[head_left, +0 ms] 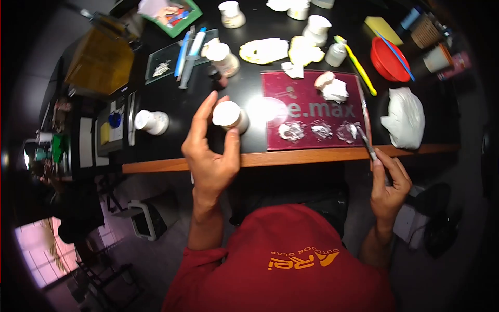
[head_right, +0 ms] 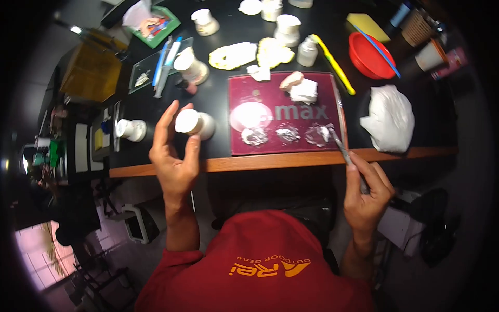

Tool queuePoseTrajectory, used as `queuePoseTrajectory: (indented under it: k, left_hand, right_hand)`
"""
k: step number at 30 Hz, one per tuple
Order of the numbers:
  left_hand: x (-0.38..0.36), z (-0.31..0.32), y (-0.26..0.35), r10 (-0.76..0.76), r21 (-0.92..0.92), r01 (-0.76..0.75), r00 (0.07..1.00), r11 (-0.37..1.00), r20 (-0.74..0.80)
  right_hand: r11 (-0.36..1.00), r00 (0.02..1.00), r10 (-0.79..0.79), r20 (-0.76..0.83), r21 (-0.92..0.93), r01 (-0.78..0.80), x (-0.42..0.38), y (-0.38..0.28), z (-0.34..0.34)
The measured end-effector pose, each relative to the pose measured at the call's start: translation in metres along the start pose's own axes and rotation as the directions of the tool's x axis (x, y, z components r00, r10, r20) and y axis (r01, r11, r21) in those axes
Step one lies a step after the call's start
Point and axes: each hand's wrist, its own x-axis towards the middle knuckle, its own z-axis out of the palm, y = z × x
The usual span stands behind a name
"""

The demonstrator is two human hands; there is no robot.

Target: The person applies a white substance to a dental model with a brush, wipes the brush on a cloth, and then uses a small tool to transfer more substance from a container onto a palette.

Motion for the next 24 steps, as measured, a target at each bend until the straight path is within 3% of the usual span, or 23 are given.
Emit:
queuePoseTrajectory:
  k: [4,8,11,14,17,21,24]
  left_hand:
    - [-0.007,0.003,0.007,-0.017,0.102,0.019,1.0,0.995,-0.021]
    - [-0.007,0.004,0.009,0.033,0.18,-0.043,0.998,0.983,0.055]
    - [-0.009,0.004,0.002,0.019,0.026,-0.021,0.996,0.999,0.088]
    - [-0.011,0.0,0.009,-0.16,-0.096,0.173,0.978,0.98,0.137]
    - [-0.013,0.002,0.005,-0.115,-0.02,0.118,0.988,0.993,0.107]
    - [-0.016,-0.001,-0.002,-0.037,0.025,0.035,0.998,0.999,0.057]
    - [-0.018,-0.002,0.003,-0.078,-0.198,0.083,0.996,0.977,0.033]
  right_hand:
    - [0.997,1.0,-0.008,-0.024,-0.075,0.007,0.001,-0.007,-0.001]
    - [0.992,0.999,-0.042,-0.03,-0.12,0.038,0.0,-0.001,0.0]
    - [0.991,0.998,-0.05,-0.038,-0.13,0.044,0.001,0.0,0.002]
    - [0.989,0.994,-0.098,-0.049,-0.113,0.092,0.002,0.003,0.006]
    - [0.99,0.998,-0.051,-0.037,-0.132,0.046,0.002,-0.003,0.007]
    - [0.953,0.987,-0.161,-0.009,-0.261,0.153,0.0,0.001,0.009]
    - [0.947,0.985,-0.171,-0.016,-0.279,0.159,-0.001,0.001,0.011]
